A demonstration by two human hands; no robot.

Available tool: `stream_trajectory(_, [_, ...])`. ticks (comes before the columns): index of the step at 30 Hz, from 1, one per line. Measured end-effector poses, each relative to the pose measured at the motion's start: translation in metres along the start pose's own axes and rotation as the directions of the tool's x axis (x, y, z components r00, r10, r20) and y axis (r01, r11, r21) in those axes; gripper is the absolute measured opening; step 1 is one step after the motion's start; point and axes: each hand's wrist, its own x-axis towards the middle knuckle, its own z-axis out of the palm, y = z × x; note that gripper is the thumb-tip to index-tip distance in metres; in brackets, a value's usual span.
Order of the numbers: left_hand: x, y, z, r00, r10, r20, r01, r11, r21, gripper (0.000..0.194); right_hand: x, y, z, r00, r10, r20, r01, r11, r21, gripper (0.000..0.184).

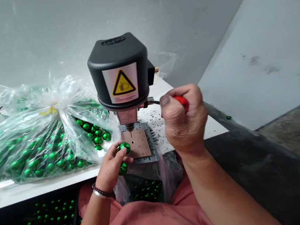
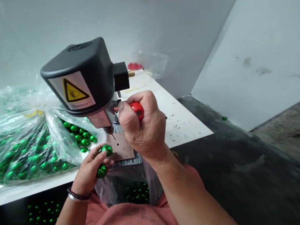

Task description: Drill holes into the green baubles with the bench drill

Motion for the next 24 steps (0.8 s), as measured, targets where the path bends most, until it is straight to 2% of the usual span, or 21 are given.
stream_trajectory(4, [0.014, -0.004, 0.003, 1.000, 0.019, -0.007, -0.017, 0.986, 0.167, 0.043, 0.000, 0.001, -0.001, 0.999, -0.039, 0.000, 0.039, 0.999, 0.012, 0.017])
stream_trajectory(7, [0.023, -0.003, 0.004, 0.998, 0.066, 0.004, -0.064, 0.932, 0.356, 0.038, 0.000, 0.002, -0.002, 0.999, -0.045, 0.024, 0.045, 0.999, 0.017, 0.018])
stream_trajectory(9, [0.026, 0.000, 0.004, 0.995, 0.099, 0.012, -0.090, 0.843, 0.531, 0.036, 0.000, 0.003, -0.003, 0.998, -0.044, 0.038, 0.043, 0.999, 0.017, 0.019])
stream_trajectory(12, [0.024, 0.005, 0.004, 0.983, 0.184, 0.017, -0.129, 0.616, 0.777, 0.033, 0.000, 0.003, -0.004, 0.998, -0.044, 0.045, 0.043, 0.999, 0.021, 0.020])
stream_trajectory(14, [0.023, 0.007, 0.004, 0.964, 0.257, 0.065, -0.184, 0.473, 0.862, 0.032, -0.001, 0.004, -0.004, 0.998, -0.046, 0.049, 0.045, 0.999, 0.025, 0.020])
stream_trajectory(16, [0.022, 0.006, 0.002, 0.948, 0.302, 0.103, -0.227, 0.413, 0.882, 0.037, -0.001, 0.004, -0.004, 0.997, -0.054, 0.049, 0.052, 0.998, 0.029, 0.019])
stream_trajectory(18, [0.022, 0.005, 0.001, 0.952, 0.292, 0.089, -0.215, 0.434, 0.875, 0.042, -0.001, 0.004, -0.004, 0.997, -0.063, 0.045, 0.062, 0.998, 0.029, 0.019])
stream_trajectory(21, [0.025, 0.004, 0.001, 0.981, 0.190, 0.027, -0.132, 0.565, 0.815, 0.048, -0.002, 0.004, -0.004, 0.997, -0.073, 0.036, 0.072, 0.997, 0.023, 0.019])
stream_trajectory(24, [0.031, 0.006, 0.004, 0.991, 0.132, 0.020, -0.105, 0.680, 0.726, 0.048, -0.002, 0.003, -0.004, 0.997, -0.075, 0.035, 0.074, 0.997, 0.016, 0.019])
